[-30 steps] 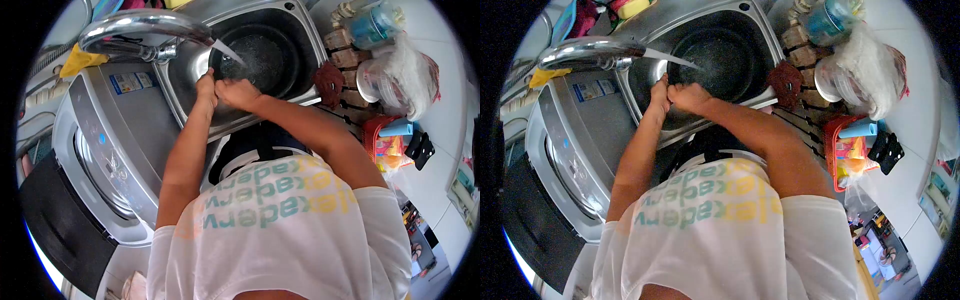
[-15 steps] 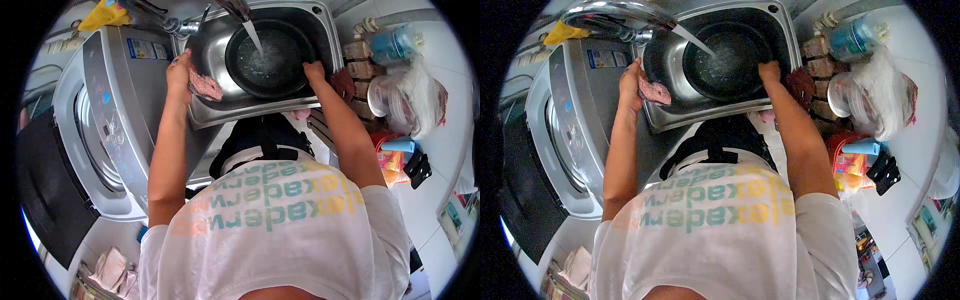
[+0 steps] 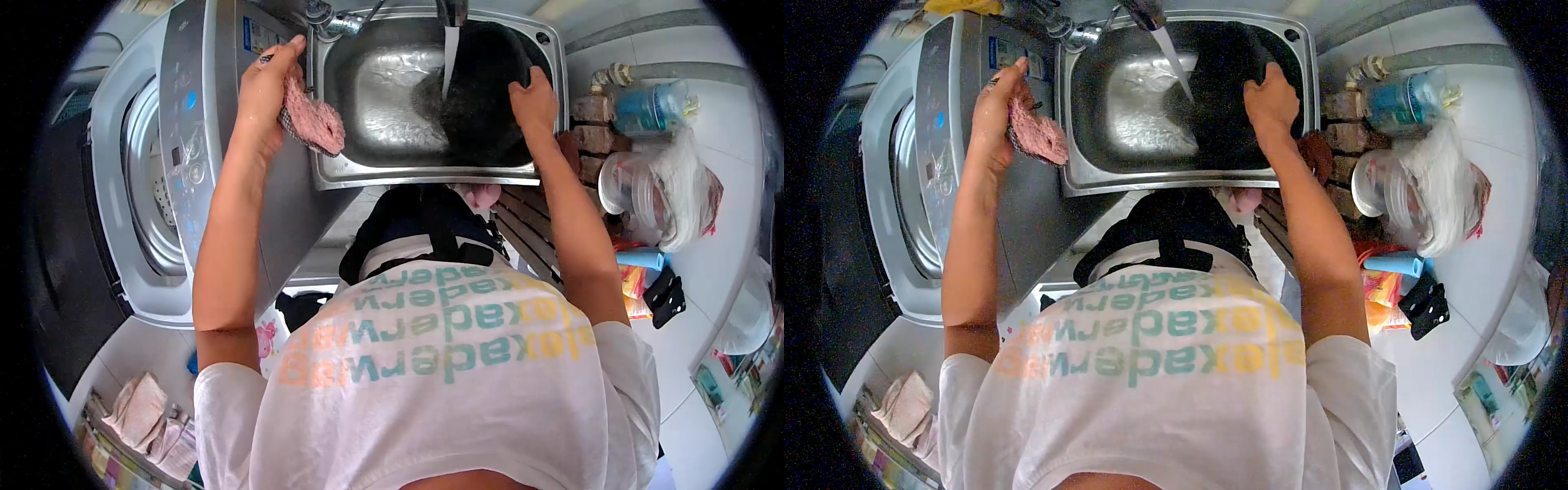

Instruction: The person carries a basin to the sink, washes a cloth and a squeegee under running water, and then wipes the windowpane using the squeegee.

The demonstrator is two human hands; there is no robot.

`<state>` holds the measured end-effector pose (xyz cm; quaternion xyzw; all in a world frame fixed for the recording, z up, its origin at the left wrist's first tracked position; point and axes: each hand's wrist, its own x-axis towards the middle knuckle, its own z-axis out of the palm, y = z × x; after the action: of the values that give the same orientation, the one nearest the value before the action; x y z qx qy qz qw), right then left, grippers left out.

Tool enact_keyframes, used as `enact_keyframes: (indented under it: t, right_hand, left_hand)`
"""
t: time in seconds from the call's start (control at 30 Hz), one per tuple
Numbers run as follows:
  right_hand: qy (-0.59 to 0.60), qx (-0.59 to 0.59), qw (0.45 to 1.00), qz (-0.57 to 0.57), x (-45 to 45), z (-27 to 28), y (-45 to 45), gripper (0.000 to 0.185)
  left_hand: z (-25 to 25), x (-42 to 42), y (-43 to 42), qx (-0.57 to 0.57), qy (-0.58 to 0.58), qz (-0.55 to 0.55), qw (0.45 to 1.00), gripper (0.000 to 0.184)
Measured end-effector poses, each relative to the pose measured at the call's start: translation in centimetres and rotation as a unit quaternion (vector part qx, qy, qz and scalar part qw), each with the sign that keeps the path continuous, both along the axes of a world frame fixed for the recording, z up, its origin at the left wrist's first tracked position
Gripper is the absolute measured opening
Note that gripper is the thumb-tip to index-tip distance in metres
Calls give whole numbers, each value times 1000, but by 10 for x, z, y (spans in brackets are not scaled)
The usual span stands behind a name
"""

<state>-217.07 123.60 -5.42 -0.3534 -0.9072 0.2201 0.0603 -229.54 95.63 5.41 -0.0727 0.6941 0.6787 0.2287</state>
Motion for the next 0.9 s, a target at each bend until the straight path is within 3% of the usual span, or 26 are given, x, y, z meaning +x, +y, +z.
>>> enact_keyframes:
  t: [0.27,0.37,0.57,0.63,0.7,0.73,0.77,0.8,0.83,0.87,0.9]
  right_hand:
    - [29,211,969,125,3,49,2,17]
    - [66,240,951,184,4,60,-3,17]
    - [116,226,957,137,13,60,-4,16]
    - [135,95,985,44,19,43,12,17]
    - [196,-87,976,-35,27,15,27,20]
    - [247,-200,946,-67,33,-8,33,23]
    - [220,-232,941,-107,37,-45,41,25]
    - [241,-375,879,-167,41,-40,22,28]
    - [229,-393,865,-210,45,-78,25,32]
    - [217,-479,831,-181,49,-99,25,36]
    - [204,-473,820,-249,46,-84,5,35]
  left_hand:
    - [2,-8,0,21,28,5,999,21]
    - [1,-13,-1,25,42,-1,999,22]
    - [-7,-20,-5,10,55,-22,998,20]
    - [-3,-14,0,7,63,1,998,19]
    - [2,-10,2,-15,73,7,997,20]
    - [3,-10,2,-25,82,9,996,20]
    - [3,-11,3,-34,88,7,996,20]
    - [2,-11,2,-30,72,8,997,20]
    - [1,-12,3,-25,57,8,998,19]
    - [1,-11,4,-25,59,1,998,19]
    - [2,-10,6,-27,61,-4,998,19]
